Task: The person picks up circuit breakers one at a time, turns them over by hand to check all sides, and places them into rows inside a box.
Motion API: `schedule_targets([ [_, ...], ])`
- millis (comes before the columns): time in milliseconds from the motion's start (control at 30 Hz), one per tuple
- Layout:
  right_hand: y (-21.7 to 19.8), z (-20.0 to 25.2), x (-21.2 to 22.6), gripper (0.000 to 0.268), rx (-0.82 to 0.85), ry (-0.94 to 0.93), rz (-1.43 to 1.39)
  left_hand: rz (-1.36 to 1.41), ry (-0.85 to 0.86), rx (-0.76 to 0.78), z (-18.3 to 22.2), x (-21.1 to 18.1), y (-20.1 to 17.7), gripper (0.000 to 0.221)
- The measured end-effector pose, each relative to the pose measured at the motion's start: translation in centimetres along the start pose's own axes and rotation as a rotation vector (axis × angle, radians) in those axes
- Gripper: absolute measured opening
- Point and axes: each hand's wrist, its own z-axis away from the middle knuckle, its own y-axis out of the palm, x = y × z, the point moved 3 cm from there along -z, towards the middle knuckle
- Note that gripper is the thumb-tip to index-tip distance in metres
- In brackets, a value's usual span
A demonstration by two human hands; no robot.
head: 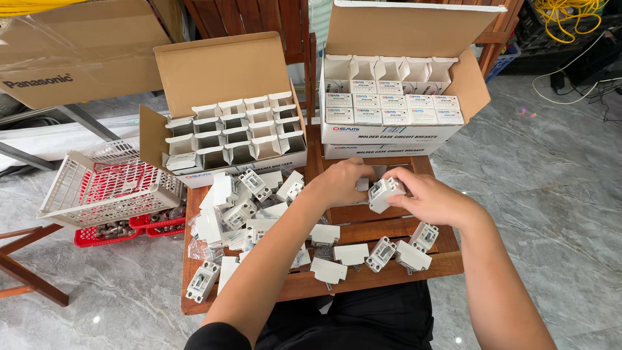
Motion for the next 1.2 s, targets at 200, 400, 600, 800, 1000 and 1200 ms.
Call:
schedule_targets([
  [200, 1.0, -2.6, -3.2, 0.052, -0.081, -0.087, -0.244, 0.041, 0.017, -0.022, 0.1, 0.3, 0.1, 0.030],
  [400, 2.5, -4.8, -6.6, 0.049, -0.220, -0.077, -0.372, 0.140, -0.028, -0.017, 1.5, -0.4, -0.7, 0.036],
  [600, 0.9, -1.1, -1.9, 0.052, -0.322, -0.110, -0.061, 0.119, -0.081, -0.004, 2.0, -1.2, -1.3, 0.046],
  [800, 1.1, -1.0, -0.7, 0.031, -0.377, -0.316, 0.347, 0.142, -0.103, -0.017, 2.2, -1.1, -1.4, 0.048],
  [1000, 2.9, -3.0, -1.8, 0.024, -0.291, -0.297, 0.537, 0.123, -0.110, 0.001, 1.4, -0.4, -0.4, 0.050],
  [1200, 4.2, -4.5, -2.5, 0.015, -0.307, -0.340, 0.668, 0.090, -0.126, 0.005, 1.2, 0.1, -0.3, 0.049],
])
